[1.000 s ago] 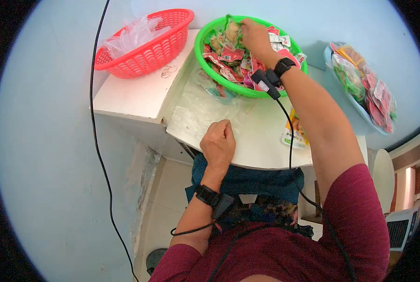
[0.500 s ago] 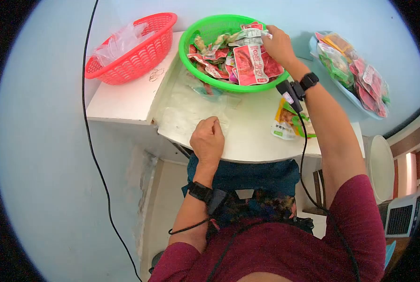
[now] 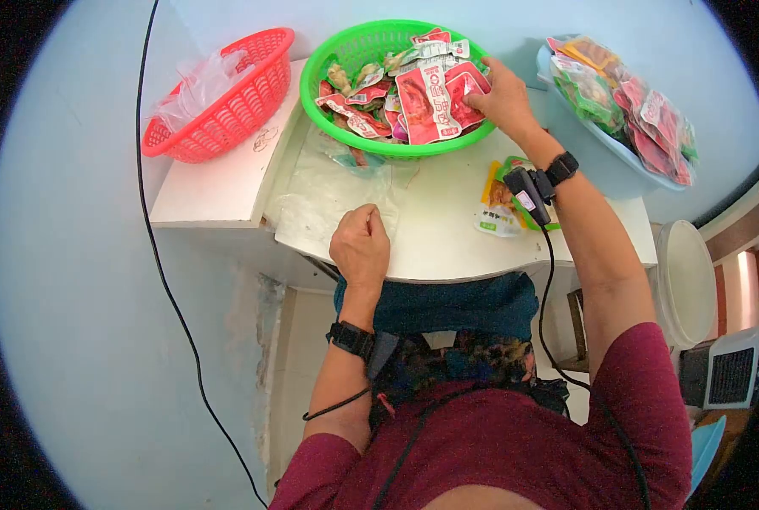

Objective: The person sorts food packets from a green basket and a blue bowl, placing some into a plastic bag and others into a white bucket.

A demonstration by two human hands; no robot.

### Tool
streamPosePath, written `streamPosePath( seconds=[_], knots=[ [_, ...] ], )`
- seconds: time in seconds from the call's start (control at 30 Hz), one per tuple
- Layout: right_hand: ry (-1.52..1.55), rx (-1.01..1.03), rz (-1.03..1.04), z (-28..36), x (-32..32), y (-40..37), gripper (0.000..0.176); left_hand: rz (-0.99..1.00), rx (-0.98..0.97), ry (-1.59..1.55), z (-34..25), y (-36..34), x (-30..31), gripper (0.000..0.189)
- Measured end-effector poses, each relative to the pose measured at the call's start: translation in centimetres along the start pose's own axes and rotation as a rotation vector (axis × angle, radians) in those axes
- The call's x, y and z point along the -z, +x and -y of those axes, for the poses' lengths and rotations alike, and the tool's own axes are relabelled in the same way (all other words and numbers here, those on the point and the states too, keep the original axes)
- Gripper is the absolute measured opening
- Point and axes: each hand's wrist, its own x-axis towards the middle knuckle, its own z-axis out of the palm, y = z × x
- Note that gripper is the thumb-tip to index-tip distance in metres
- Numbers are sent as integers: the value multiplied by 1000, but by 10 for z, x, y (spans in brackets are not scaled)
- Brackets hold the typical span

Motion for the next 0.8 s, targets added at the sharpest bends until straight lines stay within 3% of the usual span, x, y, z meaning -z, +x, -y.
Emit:
streamPosePath(
  seconds=[0.17,0.27,0.37,0.57,0.8],
  knots=[
    [180,-51,-11,-18,-8,2,63,-13,-16,-39,0,-1,-1,8],
    [521,-150,46,-20,-10,-1,50,-15,-14,-44,-1,0,0,8],
    [561,-166,69,-9,2,-12,33,-14,-16,-38,-3,0,0,8],
    [362,-49,-341,25,32,-45,17,-9,-34,-8,-2,0,1,8],
    [456,-19,-503,35,65,-108,10,-9,-37,14,-1,-2,-1,9]
  ],
)
